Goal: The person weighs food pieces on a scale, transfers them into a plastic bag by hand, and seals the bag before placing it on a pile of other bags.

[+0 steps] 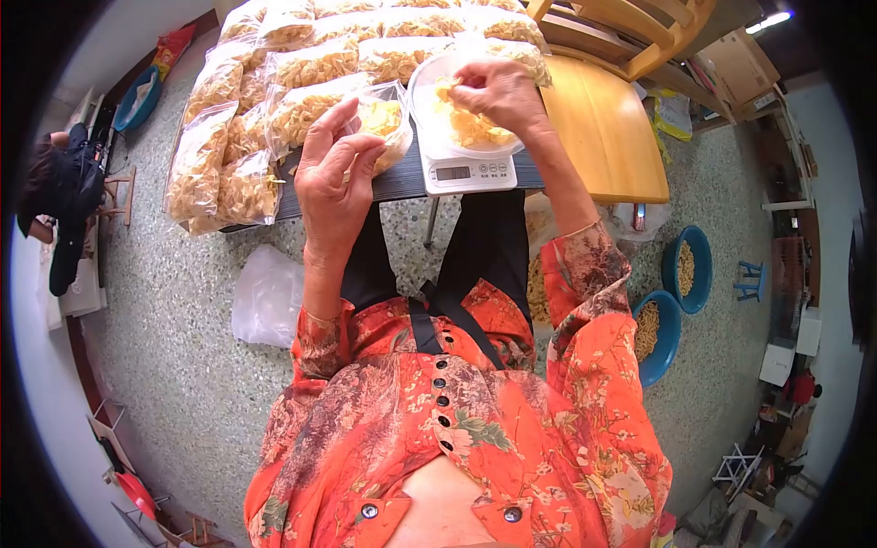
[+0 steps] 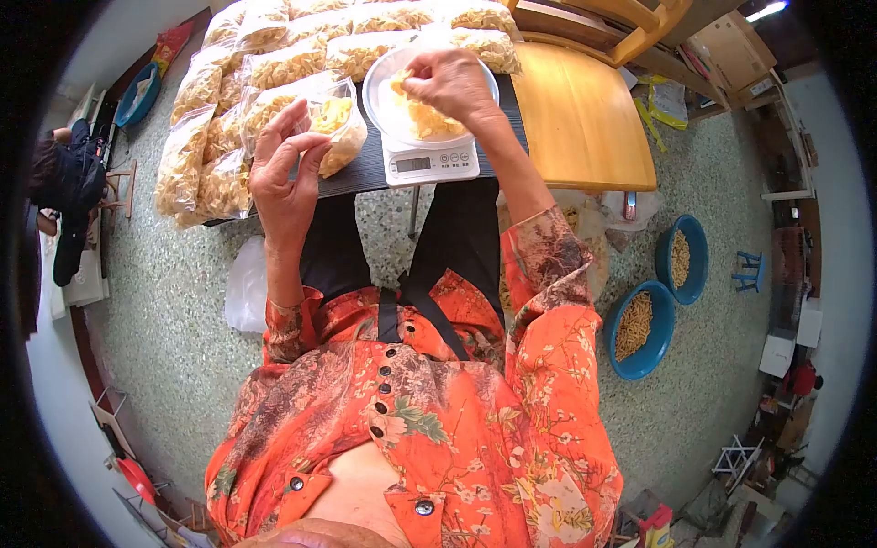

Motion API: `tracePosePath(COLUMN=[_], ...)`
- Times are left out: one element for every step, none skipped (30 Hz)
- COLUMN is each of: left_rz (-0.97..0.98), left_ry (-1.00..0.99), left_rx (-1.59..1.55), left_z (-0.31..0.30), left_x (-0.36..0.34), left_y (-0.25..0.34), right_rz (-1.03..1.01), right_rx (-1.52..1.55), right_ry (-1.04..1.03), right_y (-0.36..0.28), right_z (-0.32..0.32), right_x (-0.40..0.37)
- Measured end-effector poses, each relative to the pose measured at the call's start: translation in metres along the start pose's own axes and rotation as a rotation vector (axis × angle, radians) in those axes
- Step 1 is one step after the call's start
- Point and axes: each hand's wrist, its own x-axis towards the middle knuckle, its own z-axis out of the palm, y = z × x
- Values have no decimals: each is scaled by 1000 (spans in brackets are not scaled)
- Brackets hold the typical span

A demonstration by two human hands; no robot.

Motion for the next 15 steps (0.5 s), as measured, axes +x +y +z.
tracePosePath(left_rz=[0, -1, -1, 4, 9, 12, -3, -19, -20, -26, -31, -31, -27, -25, -31], left_ry=[-3, -5, -1, -1, -2, -1, -9, -17, -13, -17, -20, -16, -13, -10, -6], left_rx=[-1, -1, -3, -6, -9, -12, -25, -37, -37, -42, -48, -46, -56, -65, -62], left_z=[0, 1, 2, 2, 2, 2, 2, 2, 3, 3, 3, 3, 3, 3, 3], left_x=[0, -1, -1, 0, -1, -1, -1, -1, -1, -2, -2, -2, -2, -3, -3], left_y=[-1, -2, -3, -3, -3, -3, -2, -2, -2, -2, -2, -3, -4, -5, -5], right_rz=[-1, 97, 195, 288, 287, 344, 399, 432, 431, 435, 438, 435, 423, 412, 415], right_rx=[-4, 378, 759, 889, 887, 1014, 1140, 1241, 1239, 1347, 1455, 1453, 1516, 1578, 1577], right_ry=[1, 48, 95, 100, 100, 106, 111, 98, 95, 59, 21, 16, -1, -20, -27], right_y=[3, 6, 8, 12, 16, 20, 24, 23, 26, 31, 31, 31, 31, 30, 17], right_z=[-4, -8, -12, -14, -14, -13, -13, -15, -15, -14, -13, -12, -11, -10, -10], right_x=[-2, -4, -6, -5, -5, -5, -4, -5, -5, -5, -5, -4, -5, -6, -9])
